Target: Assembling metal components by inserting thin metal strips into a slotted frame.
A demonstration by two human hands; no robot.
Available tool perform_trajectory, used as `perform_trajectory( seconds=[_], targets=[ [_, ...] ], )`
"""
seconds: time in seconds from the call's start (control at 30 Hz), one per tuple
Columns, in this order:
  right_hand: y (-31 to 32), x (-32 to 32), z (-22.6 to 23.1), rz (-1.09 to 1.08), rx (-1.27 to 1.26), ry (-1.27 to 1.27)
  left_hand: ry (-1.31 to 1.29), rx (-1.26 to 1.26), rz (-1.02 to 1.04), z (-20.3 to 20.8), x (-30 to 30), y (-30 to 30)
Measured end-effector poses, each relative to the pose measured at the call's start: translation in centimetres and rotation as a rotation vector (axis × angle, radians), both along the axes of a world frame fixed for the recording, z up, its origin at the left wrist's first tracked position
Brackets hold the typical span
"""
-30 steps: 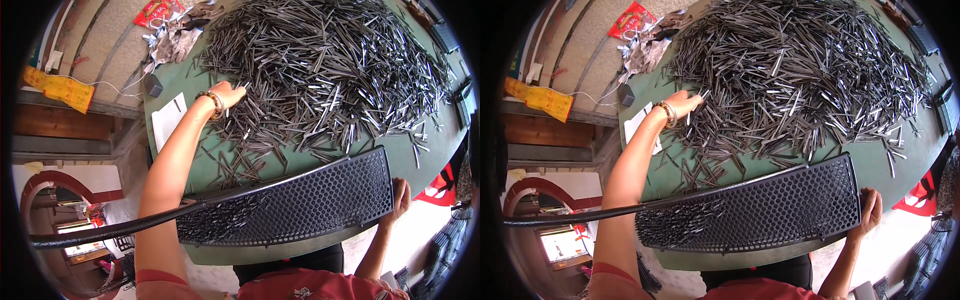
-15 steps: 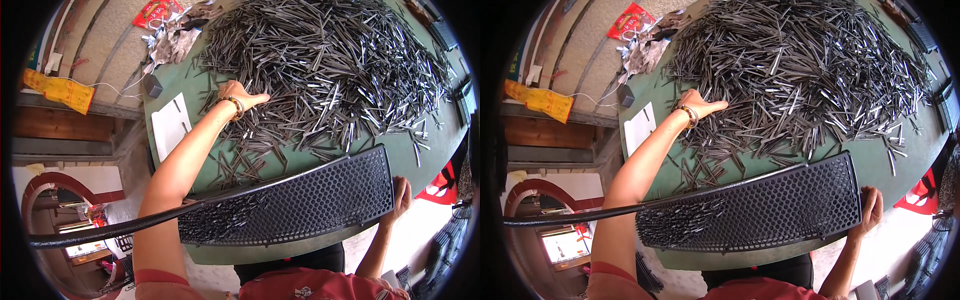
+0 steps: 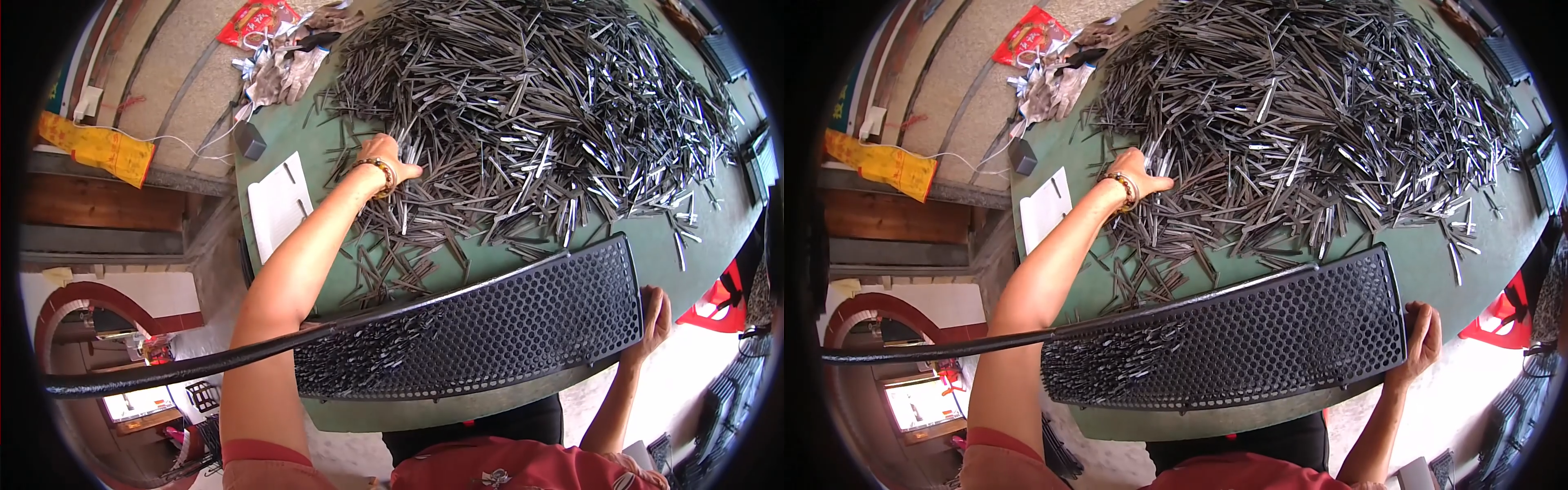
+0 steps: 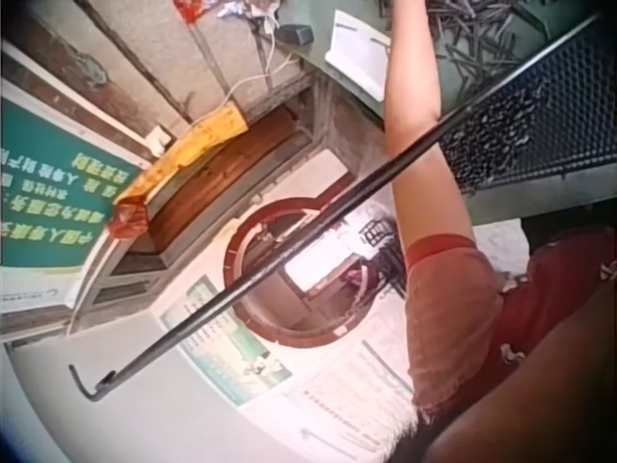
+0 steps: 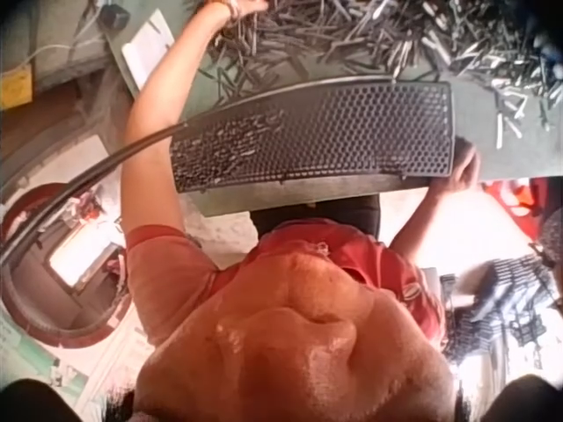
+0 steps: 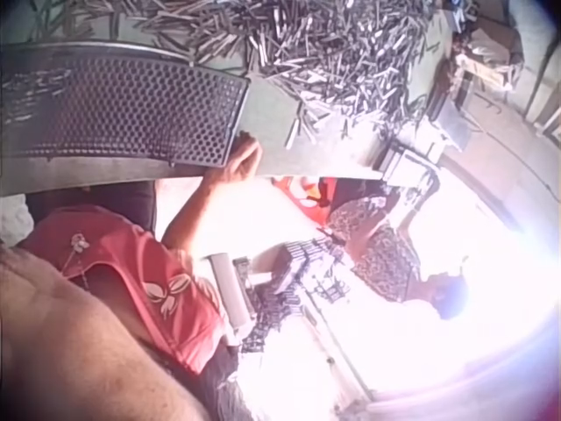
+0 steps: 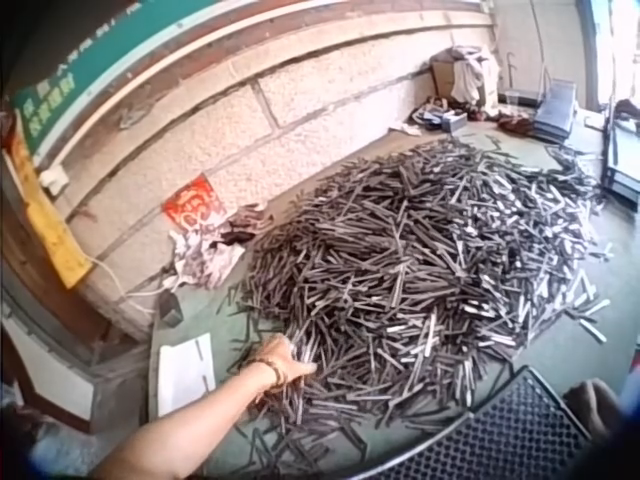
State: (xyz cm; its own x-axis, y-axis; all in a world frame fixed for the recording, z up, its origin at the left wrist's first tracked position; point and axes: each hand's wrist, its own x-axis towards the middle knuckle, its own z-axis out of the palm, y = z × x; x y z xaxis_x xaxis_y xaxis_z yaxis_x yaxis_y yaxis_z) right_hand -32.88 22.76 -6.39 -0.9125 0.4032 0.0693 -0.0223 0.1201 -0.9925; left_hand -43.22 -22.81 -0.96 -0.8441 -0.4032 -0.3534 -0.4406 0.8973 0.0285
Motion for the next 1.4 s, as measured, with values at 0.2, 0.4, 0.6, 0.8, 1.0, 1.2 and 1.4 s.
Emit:
perform_trajectory(
  seconds=[0.2, 0.4, 0.6, 0.8, 1.0, 1.2, 1.4],
  targets=[
    [0.1, 0.1, -0.1, -0.005, 0.015, -0.005, 0.174, 0.35, 0.303, 0.8, 1.1, -2.4],
    [0.2, 0.1, -0.1, 0.023, 0.026, 0.004, 0.372, 1.132, 0.519, 1.0, 2.9, -7.8],
    [0.2, 0.2, -0.1, 0.013, -0.013, -0.001, 0.665, 1.796, 0.739, 0.6, 3.8, -8.5],
    [0.2, 0.1, -0.4, 0.028, -0.025, -0.014, 0.645, 1.824, 0.805, -1.7, 3.3, -9.0],
    [0.6, 0.2, -0.6, 0.015, -0.03, 0.006, 1.126, 1.107, 0.349, -3.2, 2.4, -6.9],
    [0.1, 0.1, -0.4, 0.009, -0.019, 0.02, 1.04, 0.936, 0.341, -3.1, 2.1, -5.1],
    [0.5, 0.2, -0.6, 0.026, -0.017, 0.018, 0.992, 1.49, 0.72, -0.3, 1.2, -7.7]
  ],
)
